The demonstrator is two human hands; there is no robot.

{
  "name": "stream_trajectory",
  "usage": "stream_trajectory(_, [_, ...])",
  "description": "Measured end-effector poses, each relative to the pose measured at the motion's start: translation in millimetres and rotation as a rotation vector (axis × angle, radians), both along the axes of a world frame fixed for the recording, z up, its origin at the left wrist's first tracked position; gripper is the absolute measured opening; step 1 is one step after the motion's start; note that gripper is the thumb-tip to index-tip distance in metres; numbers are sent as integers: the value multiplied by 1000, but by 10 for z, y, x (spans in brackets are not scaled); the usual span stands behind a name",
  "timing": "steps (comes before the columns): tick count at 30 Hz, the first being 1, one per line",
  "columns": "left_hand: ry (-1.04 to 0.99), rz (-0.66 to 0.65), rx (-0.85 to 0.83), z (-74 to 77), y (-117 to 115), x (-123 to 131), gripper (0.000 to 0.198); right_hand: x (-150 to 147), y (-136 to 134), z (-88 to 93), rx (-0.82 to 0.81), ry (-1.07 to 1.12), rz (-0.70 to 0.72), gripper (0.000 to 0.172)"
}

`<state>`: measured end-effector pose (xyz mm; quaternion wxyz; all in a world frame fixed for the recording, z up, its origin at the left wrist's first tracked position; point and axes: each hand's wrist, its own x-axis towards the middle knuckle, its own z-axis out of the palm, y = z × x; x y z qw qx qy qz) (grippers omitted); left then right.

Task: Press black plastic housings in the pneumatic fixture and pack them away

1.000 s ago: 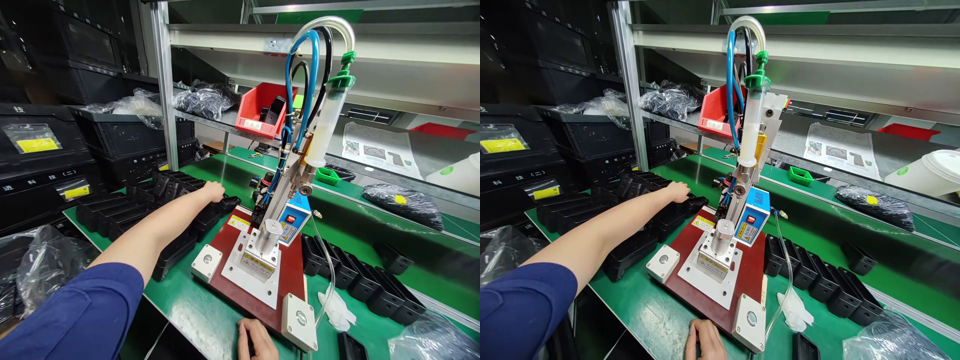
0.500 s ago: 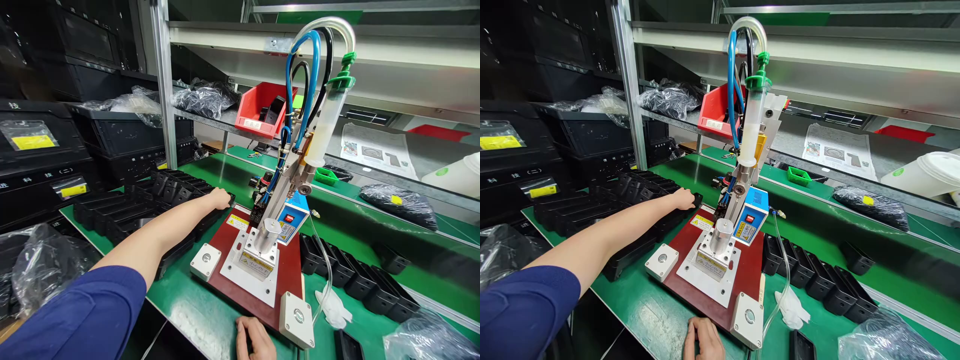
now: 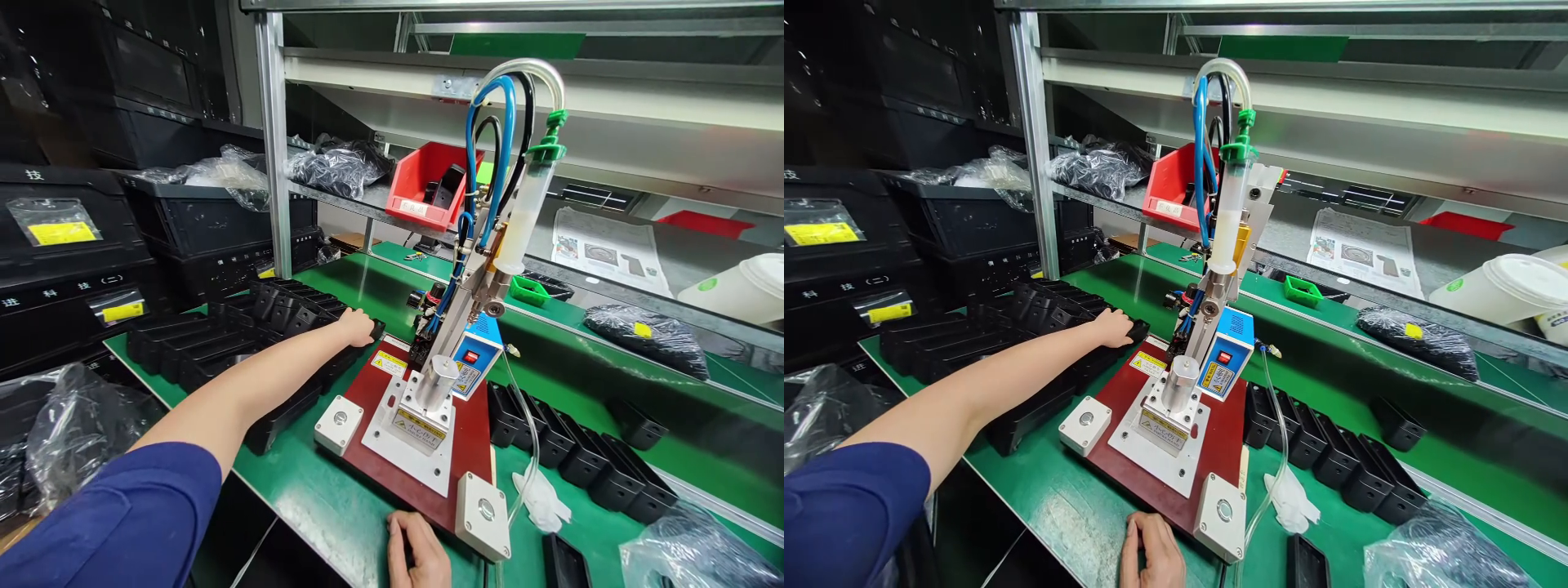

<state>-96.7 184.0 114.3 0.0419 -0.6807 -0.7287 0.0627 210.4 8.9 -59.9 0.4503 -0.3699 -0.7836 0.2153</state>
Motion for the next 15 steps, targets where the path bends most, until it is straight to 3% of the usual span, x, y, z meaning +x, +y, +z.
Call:
stream_trajectory(4, [-43, -144, 139, 144, -392, 152, 36, 6, -10, 31, -17, -7, 4, 30])
stream_trajectory(9, [-94, -343, 381, 190, -1278, 270, 27, 18, -6, 79, -17, 13, 8, 29])
stream_trajectory(12, [-108, -428, 875, 54, -1883, 41, 21, 41, 12, 103, -14, -3, 48, 27])
stream_trajectory(15, [5, -224, 1163, -259, -2520, -465, 28, 59, 18, 115, -27, -19, 71, 26])
